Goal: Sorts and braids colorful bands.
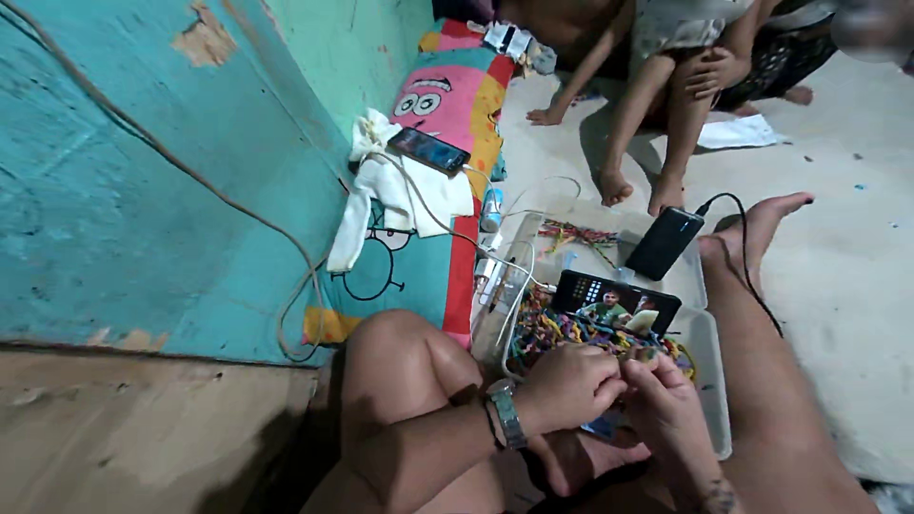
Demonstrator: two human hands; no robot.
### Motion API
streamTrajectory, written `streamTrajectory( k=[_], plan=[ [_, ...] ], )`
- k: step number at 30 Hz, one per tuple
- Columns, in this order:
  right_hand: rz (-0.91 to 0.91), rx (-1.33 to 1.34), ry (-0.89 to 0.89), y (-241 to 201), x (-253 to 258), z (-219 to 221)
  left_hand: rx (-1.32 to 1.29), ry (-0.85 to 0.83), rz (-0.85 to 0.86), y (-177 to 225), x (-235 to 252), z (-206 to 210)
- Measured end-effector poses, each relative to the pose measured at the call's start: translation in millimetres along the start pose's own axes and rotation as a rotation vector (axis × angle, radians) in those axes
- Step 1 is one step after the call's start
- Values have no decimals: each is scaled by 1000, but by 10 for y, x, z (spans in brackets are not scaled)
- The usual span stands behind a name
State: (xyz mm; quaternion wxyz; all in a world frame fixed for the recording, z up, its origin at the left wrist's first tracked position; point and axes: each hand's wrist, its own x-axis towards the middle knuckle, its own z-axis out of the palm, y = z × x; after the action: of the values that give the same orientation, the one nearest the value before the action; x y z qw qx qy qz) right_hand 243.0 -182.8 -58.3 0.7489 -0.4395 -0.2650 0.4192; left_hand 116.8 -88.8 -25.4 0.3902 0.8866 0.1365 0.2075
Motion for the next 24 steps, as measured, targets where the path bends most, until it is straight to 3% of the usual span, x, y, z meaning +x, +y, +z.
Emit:
streamTrajectory(
  k=[3,6,9,12,15,20,24],
  plan=[
    [36,-63,42,-23,4,19,-12,-44,-42,-14,6,-27],
    [18,-139,69,-76,16,-82,-129,-70,-229,-27,90,-352],
    [-32,-242,117,-172,-49,-237,-262,91,-478,-146,201,-896],
    [-88,-311,158,-211,-151,-403,-510,392,-668,-510,338,-1396],
    [-184,-356,173,-184,-185,-504,-569,636,-697,-1032,481,-1740],
    [-376,-603,101,-42,-186,-513,-741,826,-766,-1583,859,-1998],
    [-409,-699,54,-29,-183,-511,-883,881,-735,-1719,1139,-2046]
  ],
)
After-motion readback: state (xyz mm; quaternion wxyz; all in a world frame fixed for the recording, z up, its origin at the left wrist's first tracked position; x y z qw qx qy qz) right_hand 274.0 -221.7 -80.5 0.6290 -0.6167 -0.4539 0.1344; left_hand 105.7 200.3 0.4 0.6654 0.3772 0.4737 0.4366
